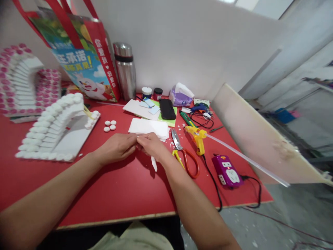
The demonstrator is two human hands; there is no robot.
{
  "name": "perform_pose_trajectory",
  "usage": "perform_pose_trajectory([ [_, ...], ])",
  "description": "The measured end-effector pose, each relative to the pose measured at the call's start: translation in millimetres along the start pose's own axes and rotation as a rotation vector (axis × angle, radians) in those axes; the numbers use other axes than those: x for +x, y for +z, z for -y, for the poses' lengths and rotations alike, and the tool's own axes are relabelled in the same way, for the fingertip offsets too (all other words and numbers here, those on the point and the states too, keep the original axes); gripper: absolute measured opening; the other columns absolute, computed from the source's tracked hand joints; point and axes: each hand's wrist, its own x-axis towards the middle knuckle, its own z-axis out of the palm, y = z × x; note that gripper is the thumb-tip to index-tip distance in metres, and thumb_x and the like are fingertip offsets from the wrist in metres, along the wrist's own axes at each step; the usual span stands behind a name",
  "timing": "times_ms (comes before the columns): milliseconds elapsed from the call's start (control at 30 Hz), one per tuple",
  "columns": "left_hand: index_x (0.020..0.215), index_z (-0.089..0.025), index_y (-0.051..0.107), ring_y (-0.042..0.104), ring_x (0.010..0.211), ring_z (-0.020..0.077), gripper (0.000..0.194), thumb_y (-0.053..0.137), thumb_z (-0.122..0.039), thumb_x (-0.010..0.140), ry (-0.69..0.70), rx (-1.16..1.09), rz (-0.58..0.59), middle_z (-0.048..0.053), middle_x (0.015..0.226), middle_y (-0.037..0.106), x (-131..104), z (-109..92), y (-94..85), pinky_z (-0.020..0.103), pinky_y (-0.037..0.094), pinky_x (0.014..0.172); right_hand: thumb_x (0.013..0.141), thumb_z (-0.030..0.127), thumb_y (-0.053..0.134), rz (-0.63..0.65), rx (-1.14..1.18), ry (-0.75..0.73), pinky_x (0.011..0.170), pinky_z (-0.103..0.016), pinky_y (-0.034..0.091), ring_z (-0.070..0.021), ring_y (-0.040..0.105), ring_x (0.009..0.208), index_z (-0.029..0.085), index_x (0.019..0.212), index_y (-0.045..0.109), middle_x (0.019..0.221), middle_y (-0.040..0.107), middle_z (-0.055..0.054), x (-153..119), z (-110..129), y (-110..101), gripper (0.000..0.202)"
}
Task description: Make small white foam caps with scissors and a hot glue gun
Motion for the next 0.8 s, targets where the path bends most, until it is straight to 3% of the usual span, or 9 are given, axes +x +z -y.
perform_pose_trajectory([
  [100, 0.118, -0.013, 0.063, 0.070, 0.078, 0.0208, 0.036, 0.037, -0.027, 0.098, -0.130, -0.349, -0.017, 0.013, 0.100, 0.075, 1.6, 0.1, 1.7, 0.032, 0.052, 0.071, 0.078, 0.024, 0.050, -0.016, -0.116, -0.113, 0.043, -0.022, 0.019, -0.0072, 0.028, 0.042, 0.021, 0.053, 0.040, 0.043, 0.035, 0.007, 2.6, -2.7, -2.9, 0.026],
  [200, 0.094, -0.012, 0.065, 0.058, 0.044, 0.0131, 0.046, 0.029, -0.040, 0.101, -0.403, -0.905, 0.056, 0.008, 0.073, 0.071, 4.2, 2.5, 4.0, 0.024, 0.038, 0.042, 0.085, 0.022, 0.046, 0.027, -0.309, -0.280, 0.053, -0.022, 0.033, -0.0102, 0.047, 0.054, 0.019, 0.059, 0.053, 0.053, 0.055, 0.003, 2.3, -1.6, -6.6, 0.028],
  [300, 0.072, -0.016, 0.054, 0.051, 0.033, 0.0119, 0.044, 0.033, -0.044, 0.097, -0.544, -1.230, 0.184, 0.009, 0.059, 0.066, 6.4, 4.8, 5.4, 0.022, 0.024, 0.032, 0.088, 0.016, 0.046, 0.007, -0.502, -0.395, 0.064, -0.023, 0.040, -0.0114, 0.058, 0.066, 0.017, 0.073, 0.066, 0.071, 0.070, 0.000, -1.9, 2.0, -7.9, 0.026],
  [533, 0.076, -0.018, 0.048, 0.048, 0.031, 0.0095, 0.025, 0.045, -0.036, 0.094, -0.535, -1.398, 0.166, 0.004, 0.058, 0.065, 2.5, 8.6, 5.2, 0.018, 0.026, 0.030, 0.099, 0.019, 0.047, -0.022, -0.818, -0.478, 0.077, -0.027, 0.044, -0.0167, 0.067, 0.083, 0.018, 0.102, 0.071, 0.097, 0.077, -0.006, -5.0, 2.2, -6.0, 0.024],
  [667, 0.077, -0.019, 0.046, 0.048, 0.032, 0.0092, 0.022, 0.047, -0.033, 0.094, -0.517, -1.355, 0.136, 0.003, 0.058, 0.064, 2.8, 6.8, 5.5, 0.018, 0.028, 0.030, 0.101, 0.019, 0.045, -0.023, -0.847, -0.470, 0.081, -0.028, 0.045, -0.0182, 0.069, 0.090, 0.016, 0.104, 0.070, 0.103, 0.076, -0.009, -2.3, -1.0, -6.8, 0.025],
  [800, 0.078, -0.017, 0.051, 0.046, 0.032, 0.0082, 0.021, 0.047, -0.032, 0.093, -0.537, -1.329, 0.115, 0.002, 0.057, 0.063, 3.8, 4.5, 4.2, 0.018, 0.027, 0.030, 0.101, 0.022, 0.047, -0.045, -0.810, -0.479, 0.075, -0.027, 0.043, -0.0162, 0.066, 0.081, 0.017, 0.099, 0.069, 0.094, 0.075, -0.006, -2.6, -1.7, -9.8, 0.023],
])
